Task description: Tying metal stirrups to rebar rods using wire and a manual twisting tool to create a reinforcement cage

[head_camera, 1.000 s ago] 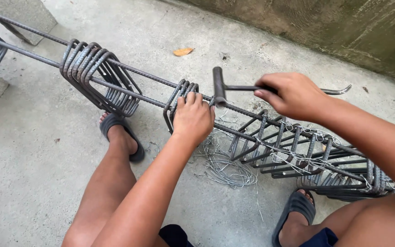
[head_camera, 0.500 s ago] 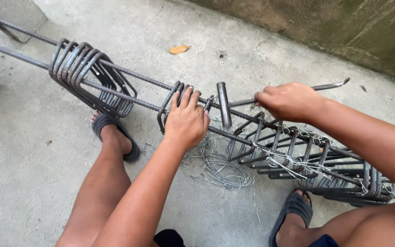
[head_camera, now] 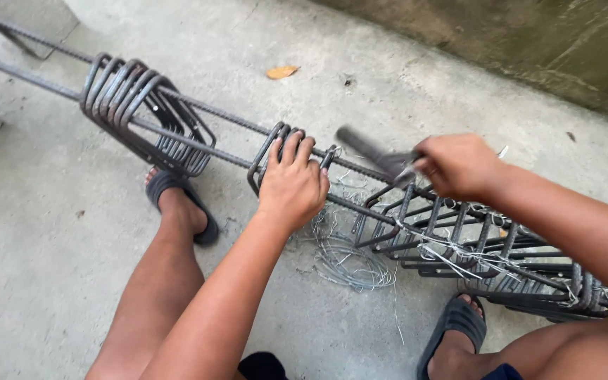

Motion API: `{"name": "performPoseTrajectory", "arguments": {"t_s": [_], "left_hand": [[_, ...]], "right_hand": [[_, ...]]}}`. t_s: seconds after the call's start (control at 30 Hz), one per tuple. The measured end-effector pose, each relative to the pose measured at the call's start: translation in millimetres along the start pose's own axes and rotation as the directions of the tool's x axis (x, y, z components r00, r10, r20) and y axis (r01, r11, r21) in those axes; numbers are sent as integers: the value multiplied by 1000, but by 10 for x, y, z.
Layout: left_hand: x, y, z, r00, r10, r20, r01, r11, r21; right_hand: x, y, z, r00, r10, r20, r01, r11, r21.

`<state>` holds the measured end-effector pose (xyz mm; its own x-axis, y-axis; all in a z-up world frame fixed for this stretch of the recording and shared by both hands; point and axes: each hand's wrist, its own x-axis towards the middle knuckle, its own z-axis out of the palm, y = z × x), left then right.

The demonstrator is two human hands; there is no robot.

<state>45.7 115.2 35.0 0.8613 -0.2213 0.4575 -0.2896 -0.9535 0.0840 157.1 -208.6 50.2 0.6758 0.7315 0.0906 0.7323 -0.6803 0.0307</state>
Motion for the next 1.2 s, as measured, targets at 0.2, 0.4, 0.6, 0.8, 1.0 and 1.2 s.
{"name": "performPoseTrajectory", "arguments": {"t_s": [0.2,0.4,0.6,0.8,1.0,1.2], "left_hand": [[9,-6,34,1000,-8,7,8,1000,-9],[23,18,58,1000,-22,18,22,1000,0],[2,20,65,998,-32,44,32,999,3],[-3,24,75,1000,-19,-2,19,1000,13],[-31,11,136,1000,-8,11,8,1000,11],[-25,5,95,1000,1,24,-1,1000,5]], "right_hand": [[131,-76,-44,958,-257,-125,254,966,-43],[214,-433,-332,990,-39,134,45,998,-37],[495,-423,-509,934,358,5,-328,849,415],[716,-47,-293,855,509,98,-363,453,814],[717,-191,-728,846,310,433,-529,387,755],[606,-321,-505,808,269,524,-587,428,687]]}}
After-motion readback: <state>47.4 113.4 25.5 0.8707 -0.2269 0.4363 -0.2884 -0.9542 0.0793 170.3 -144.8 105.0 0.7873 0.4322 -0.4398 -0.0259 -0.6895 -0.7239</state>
